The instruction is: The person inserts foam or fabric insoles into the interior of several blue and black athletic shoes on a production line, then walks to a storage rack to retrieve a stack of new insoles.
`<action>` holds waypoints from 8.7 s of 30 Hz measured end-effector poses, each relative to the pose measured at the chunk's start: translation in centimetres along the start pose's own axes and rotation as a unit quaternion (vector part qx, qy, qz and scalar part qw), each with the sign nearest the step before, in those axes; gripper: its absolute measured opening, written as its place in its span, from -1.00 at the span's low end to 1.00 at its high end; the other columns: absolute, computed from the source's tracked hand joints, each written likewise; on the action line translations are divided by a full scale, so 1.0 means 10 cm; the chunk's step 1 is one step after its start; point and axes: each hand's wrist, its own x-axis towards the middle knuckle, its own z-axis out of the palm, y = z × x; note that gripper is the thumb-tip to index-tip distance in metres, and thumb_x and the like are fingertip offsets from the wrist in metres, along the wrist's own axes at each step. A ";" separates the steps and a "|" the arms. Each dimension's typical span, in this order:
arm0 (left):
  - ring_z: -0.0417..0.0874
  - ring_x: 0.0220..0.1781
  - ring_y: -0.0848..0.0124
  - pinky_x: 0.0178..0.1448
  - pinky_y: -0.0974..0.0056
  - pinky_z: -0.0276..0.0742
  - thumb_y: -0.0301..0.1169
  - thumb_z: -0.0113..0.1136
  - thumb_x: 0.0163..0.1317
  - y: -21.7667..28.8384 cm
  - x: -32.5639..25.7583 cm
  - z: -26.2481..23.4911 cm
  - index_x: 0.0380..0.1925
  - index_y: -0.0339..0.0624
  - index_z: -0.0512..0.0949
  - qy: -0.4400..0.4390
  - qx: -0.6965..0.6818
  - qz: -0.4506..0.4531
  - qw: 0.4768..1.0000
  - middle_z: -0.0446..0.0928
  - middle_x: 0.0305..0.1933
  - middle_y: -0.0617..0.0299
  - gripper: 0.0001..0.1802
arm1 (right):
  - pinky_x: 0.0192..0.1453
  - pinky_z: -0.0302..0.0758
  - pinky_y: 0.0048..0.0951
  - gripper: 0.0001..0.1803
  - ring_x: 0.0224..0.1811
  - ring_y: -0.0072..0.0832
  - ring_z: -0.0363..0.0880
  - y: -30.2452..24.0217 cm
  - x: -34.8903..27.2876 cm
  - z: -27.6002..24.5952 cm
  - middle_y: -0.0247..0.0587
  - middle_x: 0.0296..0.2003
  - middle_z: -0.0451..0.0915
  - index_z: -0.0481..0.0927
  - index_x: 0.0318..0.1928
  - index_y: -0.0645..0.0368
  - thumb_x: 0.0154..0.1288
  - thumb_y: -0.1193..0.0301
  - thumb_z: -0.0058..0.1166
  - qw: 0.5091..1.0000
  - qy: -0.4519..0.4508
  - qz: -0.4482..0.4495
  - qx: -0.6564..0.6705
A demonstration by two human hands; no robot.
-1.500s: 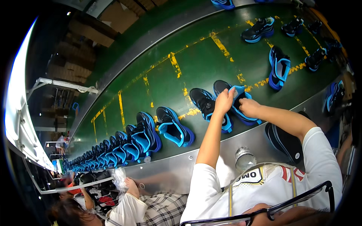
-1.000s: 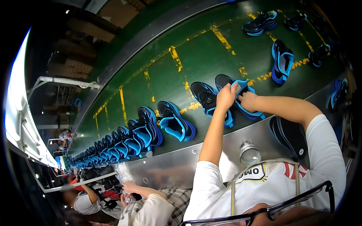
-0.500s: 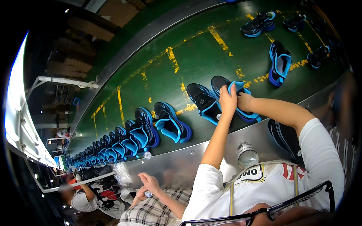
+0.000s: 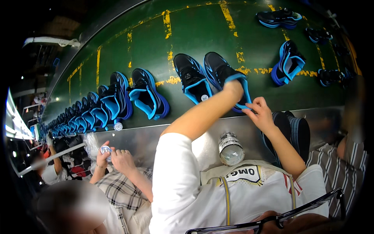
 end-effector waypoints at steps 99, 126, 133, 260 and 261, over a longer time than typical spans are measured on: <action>0.29 -0.48 0.31 -0.45 0.27 0.20 -0.47 0.02 -0.14 -0.08 0.11 -0.11 -0.30 -0.02 0.39 0.625 -0.009 -0.071 0.778 0.22 -0.47 0.20 -0.71 | 0.32 -0.10 -0.40 -0.12 0.20 -0.35 0.20 0.17 1.11 -0.20 0.16 0.10 0.24 -0.05 0.18 0.52 -0.01 0.10 -0.14 0.828 -0.501 0.037 -0.250; 0.38 -0.43 0.03 -0.38 0.10 0.33 -0.54 0.18 -0.10 0.36 -0.04 -0.03 -0.43 -0.28 0.32 0.615 -0.256 -0.117 0.736 0.26 -0.45 -0.02 -0.76 | -0.07 0.25 -0.27 -0.78 -0.20 -0.34 0.37 0.67 -0.25 -0.43 -0.25 -0.30 0.42 0.51 -0.34 0.18 -0.10 0.45 0.13 0.977 0.044 -0.190 -0.091; 0.45 -0.39 0.08 -0.39 0.13 0.42 -0.32 0.20 -0.08 -0.14 0.18 -0.16 -0.41 -0.25 0.28 0.444 -0.233 -0.245 0.829 0.28 -0.35 0.05 -0.65 | 0.18 0.06 -0.12 -0.77 -0.07 -0.32 0.39 0.35 0.65 -0.41 -0.15 -0.30 0.52 0.55 -0.40 0.17 -0.05 0.32 -0.05 0.921 -0.299 -0.083 -0.237; 0.29 -0.51 0.63 -0.51 0.51 0.18 -0.07 0.16 0.03 0.79 1.26 -0.62 -0.10 -0.40 0.32 0.404 -0.701 -0.098 0.579 0.38 -0.43 0.34 -0.38 | 0.28 -0.01 -0.16 -0.53 0.24 -0.17 0.09 1.41 0.85 -0.92 -0.05 0.20 0.13 0.35 0.09 0.18 0.12 0.35 -0.12 0.719 -0.445 -0.125 -0.519; 0.32 -0.47 0.61 -0.45 0.50 0.22 -0.08 0.16 0.04 0.81 1.30 -0.61 -0.10 -0.41 0.33 0.431 -0.692 -0.106 0.569 0.40 -0.41 0.32 -0.38 | 0.27 -0.01 -0.16 -0.52 0.24 -0.18 0.11 1.34 0.86 -0.95 -0.05 0.19 0.15 0.34 0.09 0.18 0.12 0.35 -0.11 0.726 -0.409 -0.153 -0.531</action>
